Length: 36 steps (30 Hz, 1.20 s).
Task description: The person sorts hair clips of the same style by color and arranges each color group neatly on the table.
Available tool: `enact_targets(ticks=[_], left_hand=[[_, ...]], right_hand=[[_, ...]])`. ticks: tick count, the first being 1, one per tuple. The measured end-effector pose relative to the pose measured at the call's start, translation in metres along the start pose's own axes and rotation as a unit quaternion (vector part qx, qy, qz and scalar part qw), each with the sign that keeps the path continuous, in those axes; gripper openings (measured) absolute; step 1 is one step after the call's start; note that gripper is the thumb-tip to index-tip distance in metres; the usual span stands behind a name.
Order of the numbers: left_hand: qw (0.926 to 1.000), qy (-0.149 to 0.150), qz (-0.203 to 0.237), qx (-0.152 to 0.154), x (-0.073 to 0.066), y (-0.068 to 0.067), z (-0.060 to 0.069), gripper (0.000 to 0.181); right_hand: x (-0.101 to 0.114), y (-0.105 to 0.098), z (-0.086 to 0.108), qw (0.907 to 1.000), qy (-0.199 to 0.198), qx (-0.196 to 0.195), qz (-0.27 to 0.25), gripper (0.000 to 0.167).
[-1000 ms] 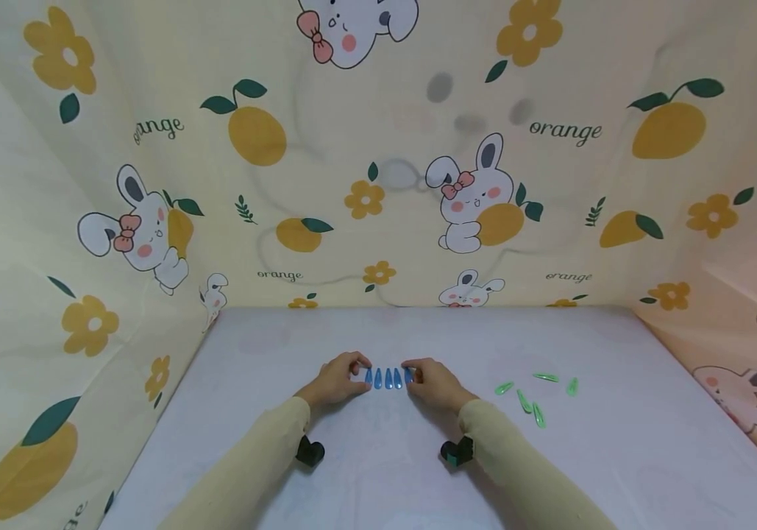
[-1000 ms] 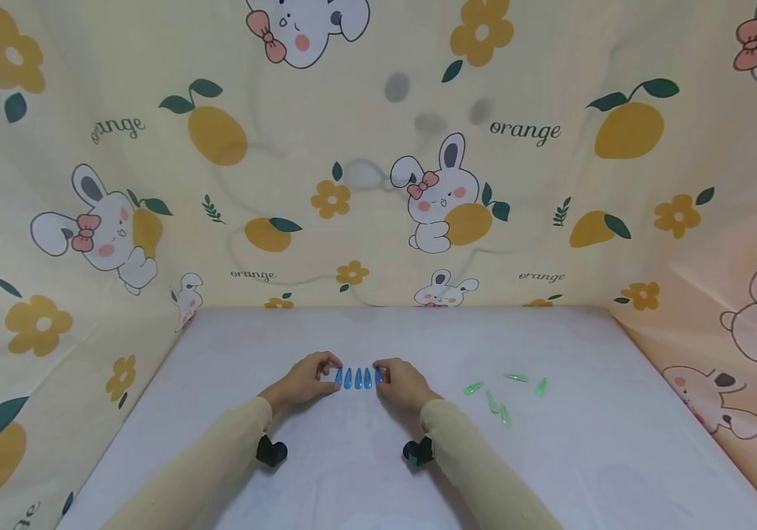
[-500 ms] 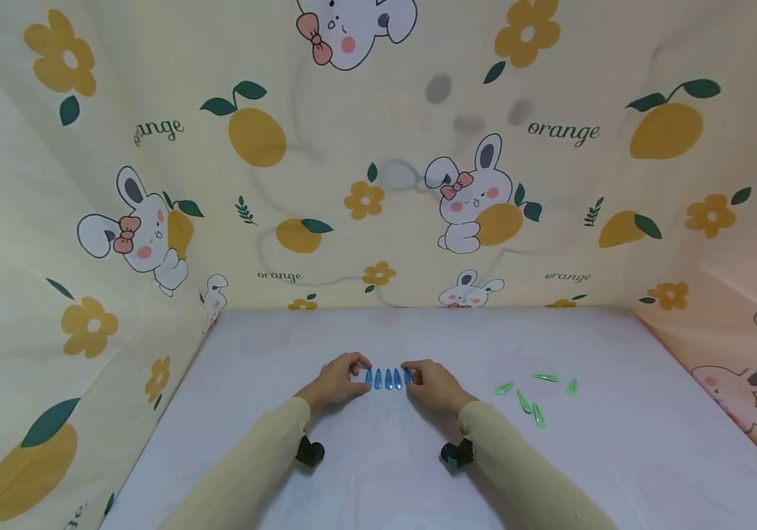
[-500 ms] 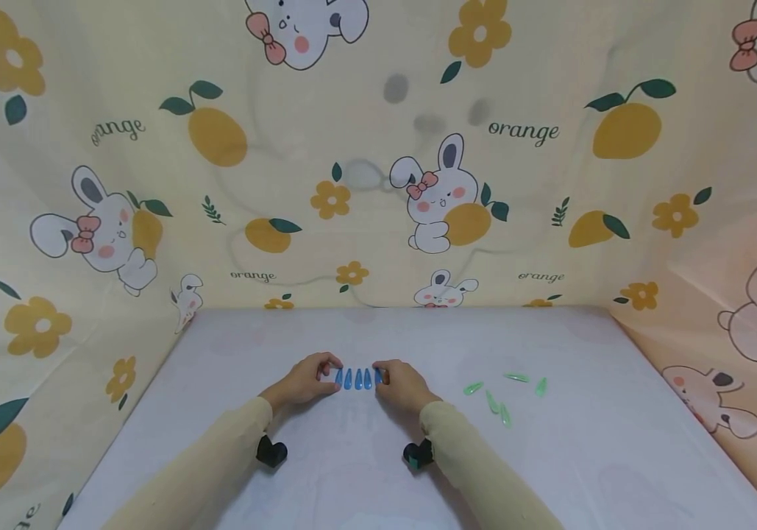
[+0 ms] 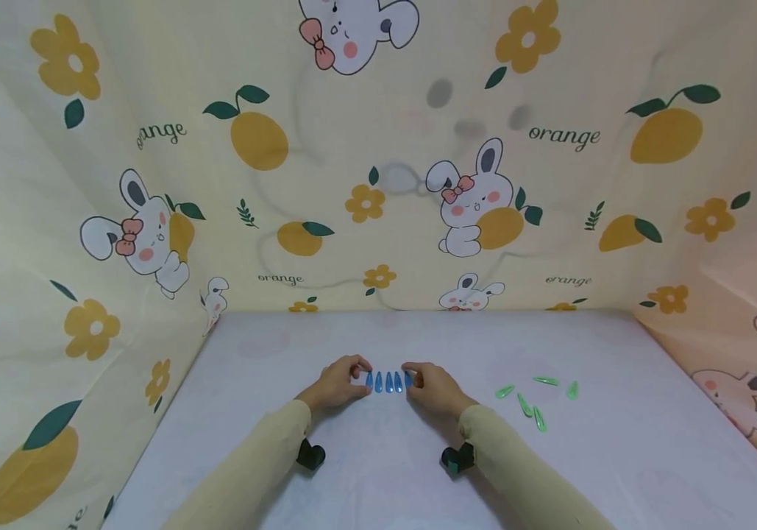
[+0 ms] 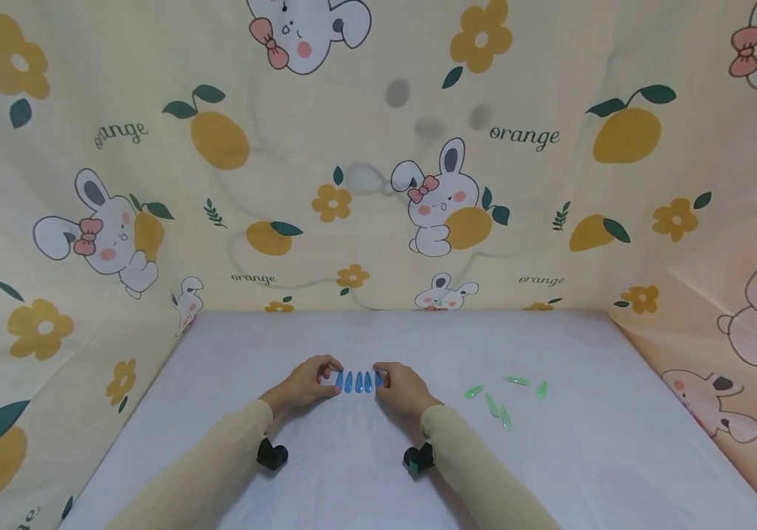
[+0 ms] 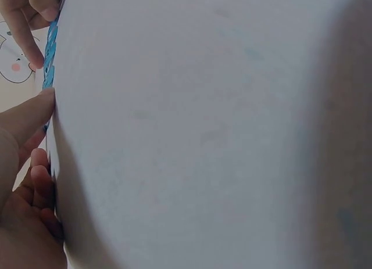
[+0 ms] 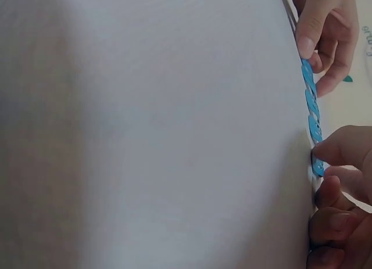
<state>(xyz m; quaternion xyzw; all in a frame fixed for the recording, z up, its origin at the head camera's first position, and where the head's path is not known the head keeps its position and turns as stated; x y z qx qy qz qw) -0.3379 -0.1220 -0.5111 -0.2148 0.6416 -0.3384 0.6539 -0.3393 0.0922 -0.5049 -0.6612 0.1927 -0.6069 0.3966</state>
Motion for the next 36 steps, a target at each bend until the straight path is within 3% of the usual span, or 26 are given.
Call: enact_targets(ticks=[6, 13, 21, 27, 36], left_hand=[[1.0000, 0.000, 0.001, 0.000, 0.000, 0.000, 0.001, 0.038], [1.0000, 0.001, -0.005, -0.002, 0.000, 0.000, 0.001, 0.039], [1.0000, -0.002, -0.004, 0.001, -0.001, 0.000, 0.002, 0.039], [0.9999, 0.007, -0.008, 0.004, -0.001, 0.000, 0.001, 0.040], [0.9999, 0.009, -0.006, 0.007, -0.003, -0.001, 0.002, 0.039]], right_hand=[[-0.003, -0.001, 0.001, 0.9993, 0.009, 0.003, -0.037, 0.056], [-0.007, -0.002, 0.000, 0.9978, -0.013, 0.006, -0.065, 0.055], [-0.014, -0.011, 0.001, 0.9958, 0.007, 0.023, -0.089, 0.051], [-0.013, -0.021, 0.008, 0.9916, 0.000, 0.043, -0.122, 0.049], [-0.012, -0.039, 0.012, 0.9925, -0.030, 0.036, -0.113, 0.045]])
Point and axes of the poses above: each hand's wrist, its own z-axis away from the middle knuckle, its own y-axis out of the palm, x = y × z, the point moved 4 cm from there along -z, towards the middle knuckle, and after that the axes turned 6 degrees about -x, right-handed, at the moved point
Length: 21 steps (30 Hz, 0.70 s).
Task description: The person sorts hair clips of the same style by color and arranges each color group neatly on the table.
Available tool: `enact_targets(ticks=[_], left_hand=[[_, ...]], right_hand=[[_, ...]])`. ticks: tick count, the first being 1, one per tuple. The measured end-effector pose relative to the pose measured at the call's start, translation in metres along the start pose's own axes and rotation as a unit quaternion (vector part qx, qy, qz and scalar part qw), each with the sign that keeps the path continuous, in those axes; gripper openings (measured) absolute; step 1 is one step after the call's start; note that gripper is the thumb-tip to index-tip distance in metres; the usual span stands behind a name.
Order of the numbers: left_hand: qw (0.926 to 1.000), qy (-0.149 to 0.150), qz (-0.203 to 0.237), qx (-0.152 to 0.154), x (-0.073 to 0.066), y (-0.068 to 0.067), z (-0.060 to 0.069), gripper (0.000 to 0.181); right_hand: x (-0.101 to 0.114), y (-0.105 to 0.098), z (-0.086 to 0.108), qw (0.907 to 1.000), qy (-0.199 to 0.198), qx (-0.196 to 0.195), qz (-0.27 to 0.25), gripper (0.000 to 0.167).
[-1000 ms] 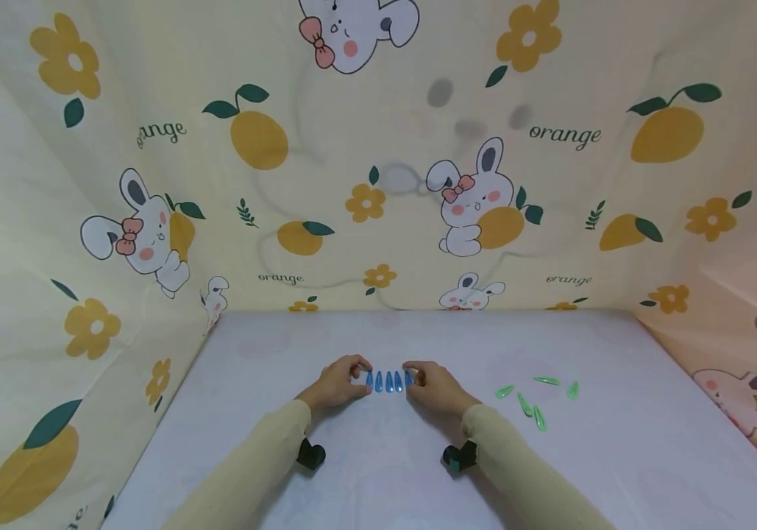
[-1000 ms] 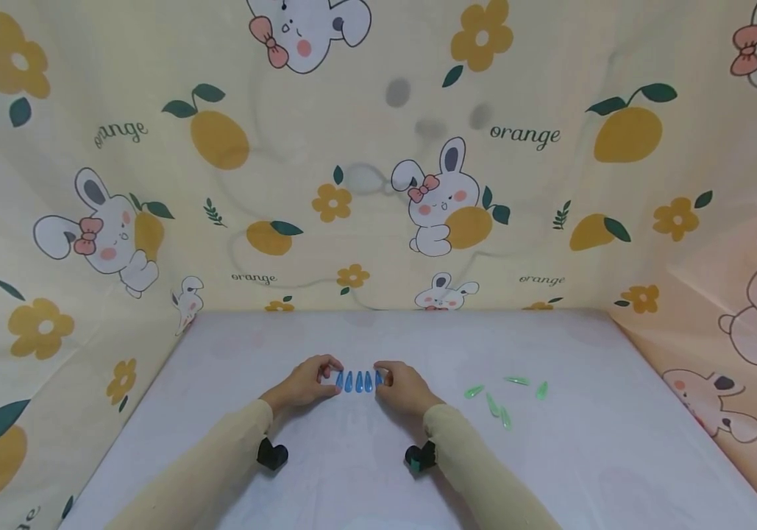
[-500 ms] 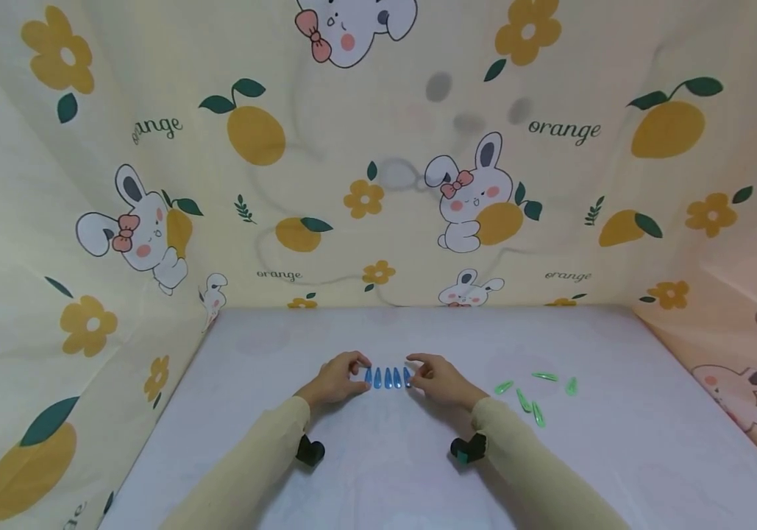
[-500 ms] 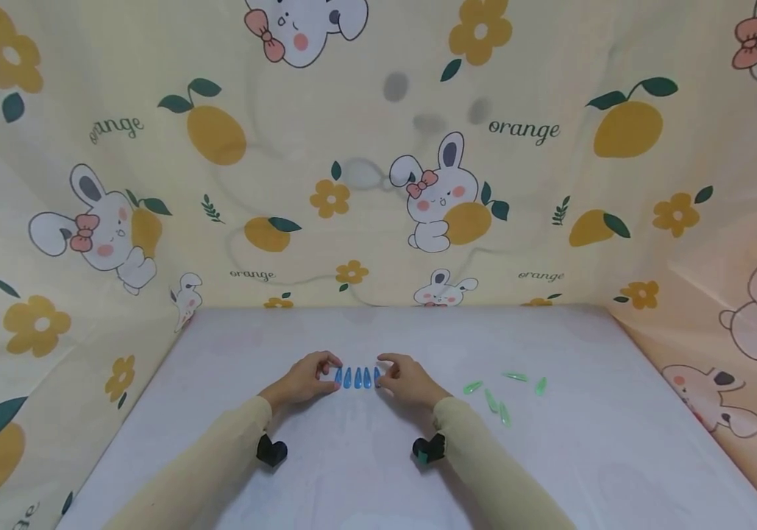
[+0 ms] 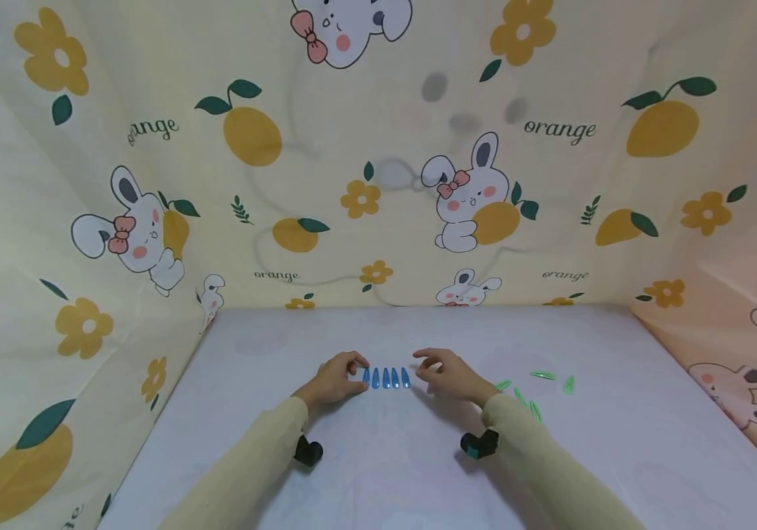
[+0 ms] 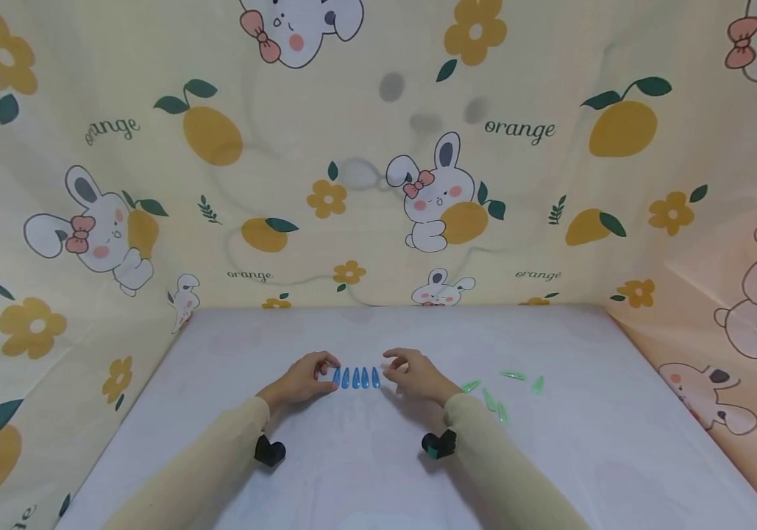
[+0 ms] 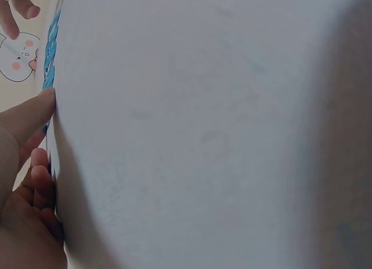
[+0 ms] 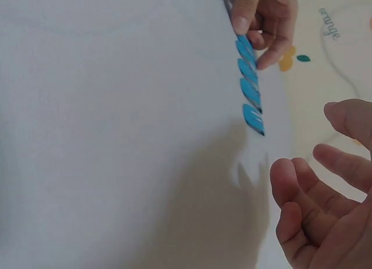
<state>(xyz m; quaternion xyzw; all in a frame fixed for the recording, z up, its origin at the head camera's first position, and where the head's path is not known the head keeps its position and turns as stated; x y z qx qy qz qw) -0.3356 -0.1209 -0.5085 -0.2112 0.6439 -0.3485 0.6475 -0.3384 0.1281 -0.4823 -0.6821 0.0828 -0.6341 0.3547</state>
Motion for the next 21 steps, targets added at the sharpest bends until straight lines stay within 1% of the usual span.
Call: enact_targets(ticks=[7, 11, 16, 21], left_hand=[[1.0000, -0.006, 0.001, -0.003, 0.000, 0.000, 0.001, 0.039], [1.0000, -0.002, -0.002, -0.004, 0.000, 0.001, 0.001, 0.040], [0.9999, -0.003, -0.009, -0.012, 0.002, 0.000, 0.001, 0.040], [0.9998, -0.006, -0.006, -0.019, 0.002, 0.002, 0.000, 0.039]], right_hand=[[0.001, -0.009, 0.007, 0.9997, -0.016, -0.006, 0.017, 0.044], [-0.002, -0.014, 0.011, 0.9992, -0.026, -0.008, 0.028, 0.043], [-0.002, -0.020, 0.017, 0.9986, -0.038, -0.004, 0.036, 0.044], [-0.002, -0.030, 0.025, 0.9983, -0.043, -0.007, 0.038, 0.043]])
Point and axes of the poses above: each hand's wrist, its own z-axis away from the middle knuckle, its own y-axis out of the palm, x = y × z, the point moved 4 cm from there along -z, towards the middle knuckle, and after that the axes turned 6 degrees about -x, right-handed, at the moved point
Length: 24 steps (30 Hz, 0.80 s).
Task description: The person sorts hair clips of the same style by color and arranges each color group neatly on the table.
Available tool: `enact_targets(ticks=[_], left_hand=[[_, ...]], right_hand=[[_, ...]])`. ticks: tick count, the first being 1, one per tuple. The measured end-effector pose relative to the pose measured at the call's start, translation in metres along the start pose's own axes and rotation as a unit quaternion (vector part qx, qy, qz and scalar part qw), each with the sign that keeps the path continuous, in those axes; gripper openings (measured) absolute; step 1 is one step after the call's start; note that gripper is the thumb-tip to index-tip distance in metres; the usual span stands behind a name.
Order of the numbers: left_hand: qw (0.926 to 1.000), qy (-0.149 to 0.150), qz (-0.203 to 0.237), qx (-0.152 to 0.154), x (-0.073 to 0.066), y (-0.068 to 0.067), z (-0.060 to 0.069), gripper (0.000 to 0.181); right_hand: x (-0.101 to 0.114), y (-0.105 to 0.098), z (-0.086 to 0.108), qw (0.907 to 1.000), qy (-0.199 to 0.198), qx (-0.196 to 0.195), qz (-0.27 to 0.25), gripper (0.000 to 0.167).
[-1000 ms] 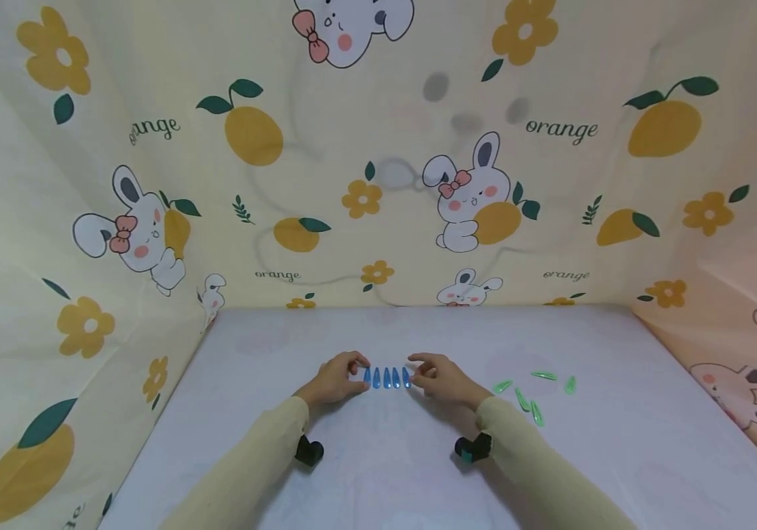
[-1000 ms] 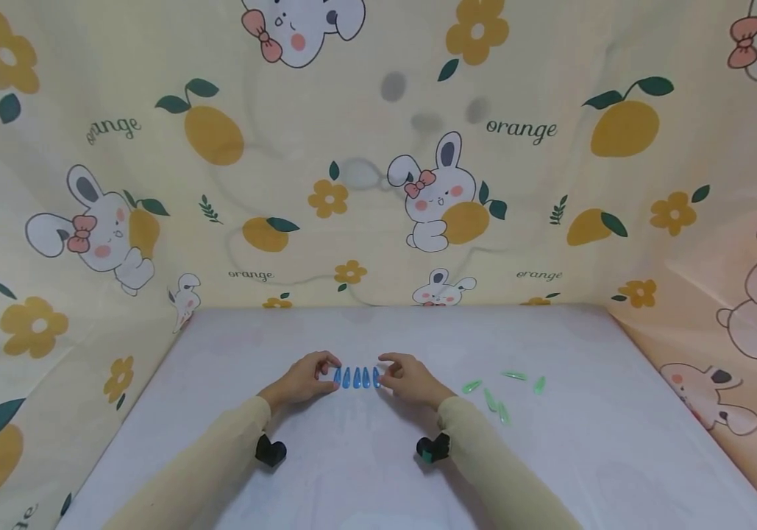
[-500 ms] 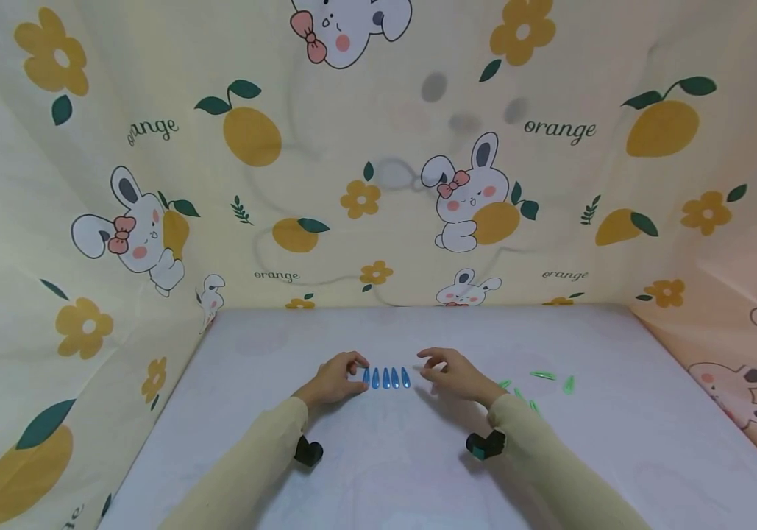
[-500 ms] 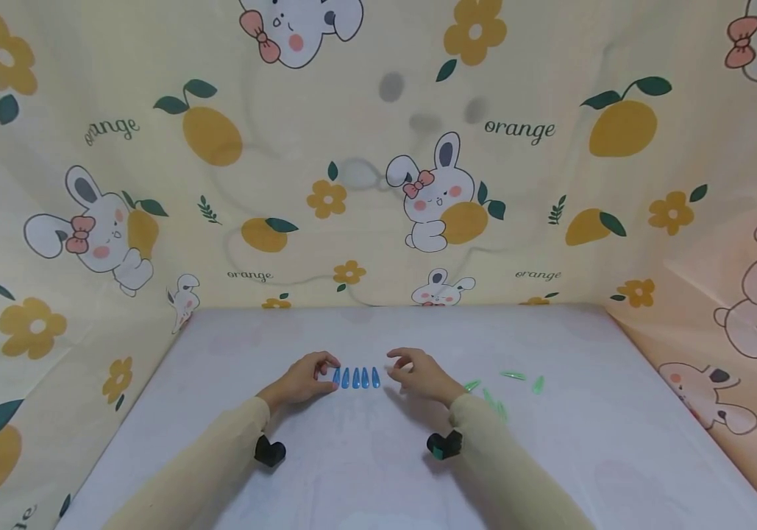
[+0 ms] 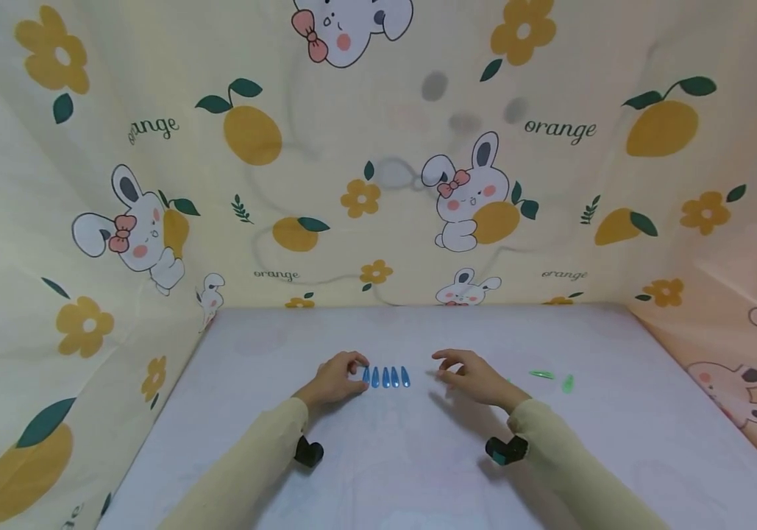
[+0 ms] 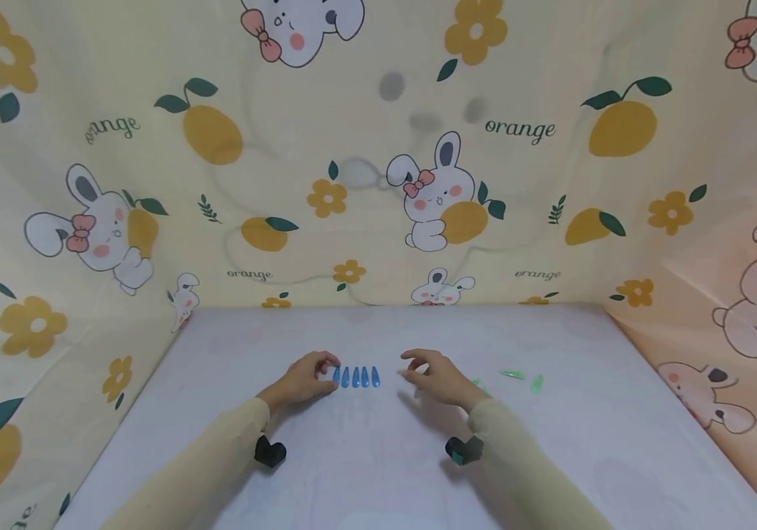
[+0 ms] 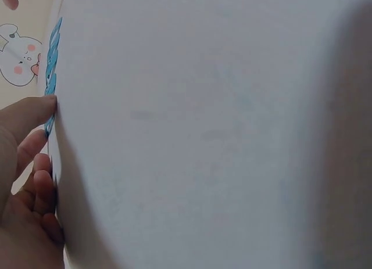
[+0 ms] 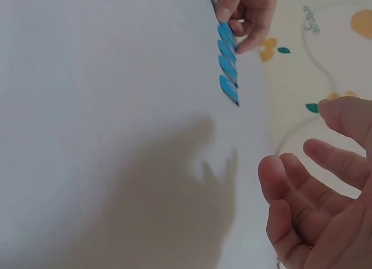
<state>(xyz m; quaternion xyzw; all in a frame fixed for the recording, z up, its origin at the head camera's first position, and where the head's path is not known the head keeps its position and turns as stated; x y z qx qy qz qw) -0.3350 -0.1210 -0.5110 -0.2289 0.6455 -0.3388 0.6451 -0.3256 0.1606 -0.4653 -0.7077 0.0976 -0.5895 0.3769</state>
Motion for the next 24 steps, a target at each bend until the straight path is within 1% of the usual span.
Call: enact_targets(ticks=[6, 11, 14, 18, 24], left_hand=[[1.0000, 0.001, -0.001, -0.006, -0.001, 0.002, 0.001, 0.039], [0.9999, -0.008, 0.003, 0.006, -0.003, 0.000, 0.002, 0.040], [0.9996, -0.012, 0.018, 0.018, -0.004, -0.002, 0.003, 0.041], [0.9988, -0.008, 0.038, 0.028, -0.005, -0.005, 0.002, 0.043], [0.9979, -0.009, 0.055, 0.033, -0.004, -0.009, 0.000, 0.042]], right_hand=[[-0.004, -0.013, 0.008, 0.9999, -0.004, -0.008, 0.014, 0.043], [-0.006, -0.025, 0.015, 0.9997, -0.006, -0.013, 0.019, 0.043], [-0.006, -0.033, 0.020, 0.9996, -0.004, -0.018, 0.022, 0.042], [-0.004, -0.043, 0.026, 0.9992, -0.007, -0.026, 0.029, 0.041], [-0.007, -0.058, 0.035, 0.9984, -0.005, -0.037, 0.043, 0.042]])
Point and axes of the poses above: each hand's wrist, its own z-axis away from the middle knuckle, its own y-axis out of the palm, x = y × z, the point moved 4 cm from there along -z, towards the middle knuckle, and after that the axes turned 6 degrees about -x, right-handed, at the moved point
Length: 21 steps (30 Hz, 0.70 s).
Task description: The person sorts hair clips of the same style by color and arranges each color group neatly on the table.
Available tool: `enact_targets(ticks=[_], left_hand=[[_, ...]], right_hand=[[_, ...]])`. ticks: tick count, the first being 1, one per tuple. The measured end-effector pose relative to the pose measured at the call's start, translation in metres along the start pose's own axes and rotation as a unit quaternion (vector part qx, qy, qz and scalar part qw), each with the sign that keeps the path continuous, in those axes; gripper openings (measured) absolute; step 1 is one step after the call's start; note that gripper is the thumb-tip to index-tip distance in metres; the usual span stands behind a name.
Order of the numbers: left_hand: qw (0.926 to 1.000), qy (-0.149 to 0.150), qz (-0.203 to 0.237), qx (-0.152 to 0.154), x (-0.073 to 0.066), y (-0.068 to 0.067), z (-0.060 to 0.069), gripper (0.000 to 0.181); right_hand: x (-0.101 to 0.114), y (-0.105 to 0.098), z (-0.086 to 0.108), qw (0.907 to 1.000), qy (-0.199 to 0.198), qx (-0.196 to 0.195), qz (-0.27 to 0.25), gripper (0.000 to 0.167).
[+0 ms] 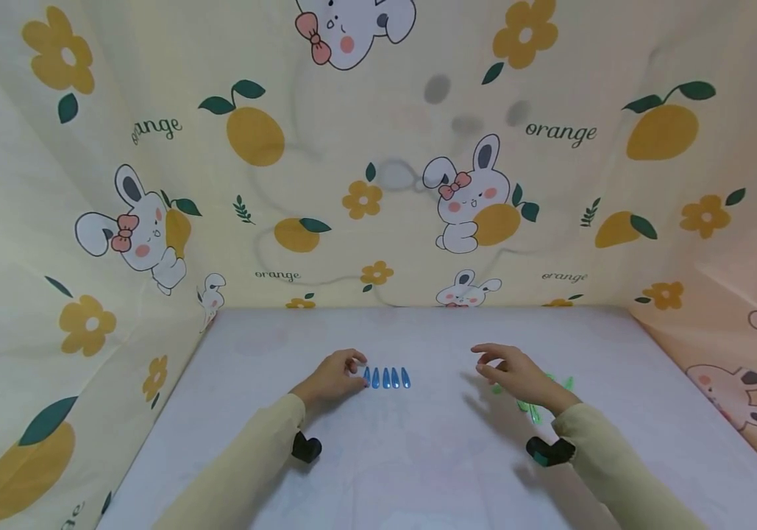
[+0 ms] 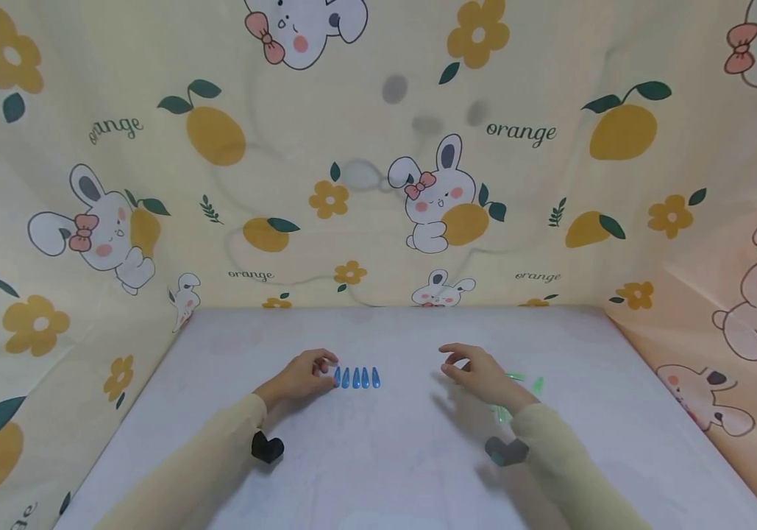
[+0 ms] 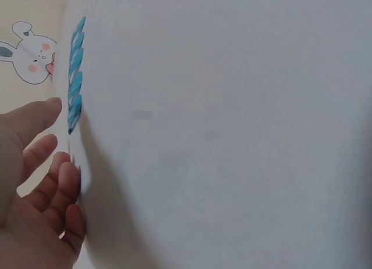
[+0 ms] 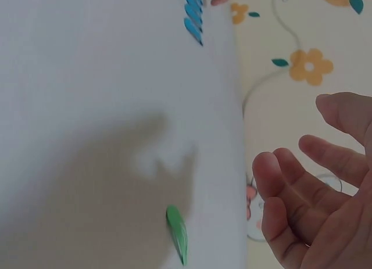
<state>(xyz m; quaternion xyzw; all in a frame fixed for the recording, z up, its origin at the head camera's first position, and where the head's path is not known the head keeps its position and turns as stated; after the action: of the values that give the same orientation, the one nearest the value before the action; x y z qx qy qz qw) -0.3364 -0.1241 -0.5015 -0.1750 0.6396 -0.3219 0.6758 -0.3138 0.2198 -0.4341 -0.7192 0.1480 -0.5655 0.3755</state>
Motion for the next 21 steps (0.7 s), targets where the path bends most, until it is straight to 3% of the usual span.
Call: enact_targets(ticks=[10, 21], left_hand=[[0.9993, 0.019, 0.009, -0.030, -0.013, -0.002, -0.005, 0.031], [0.9978, 0.058, 0.021, -0.027, -0.044, 0.014, -0.002, 0.029]], right_hand=[[-0.023, -0.021, 0.012, 0.9998, -0.013, -0.016, 0.005, 0.043], [-0.046, -0.039, 0.027, 0.9990, 0.016, -0.042, 0.005, 0.045]])
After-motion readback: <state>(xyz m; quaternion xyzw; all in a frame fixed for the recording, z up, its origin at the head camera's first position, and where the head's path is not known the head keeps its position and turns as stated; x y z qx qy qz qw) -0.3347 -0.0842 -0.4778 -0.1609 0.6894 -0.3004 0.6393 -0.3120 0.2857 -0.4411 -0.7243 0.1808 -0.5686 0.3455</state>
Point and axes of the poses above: each hand's wrist, its own z-axis away from the middle knuckle, its own y-axis out of the palm, x = y × z, the point moved 4 cm from there along -z, towards the middle knuckle, and after that the axes turned 6 degrees about -x, right-handed, at the moved point
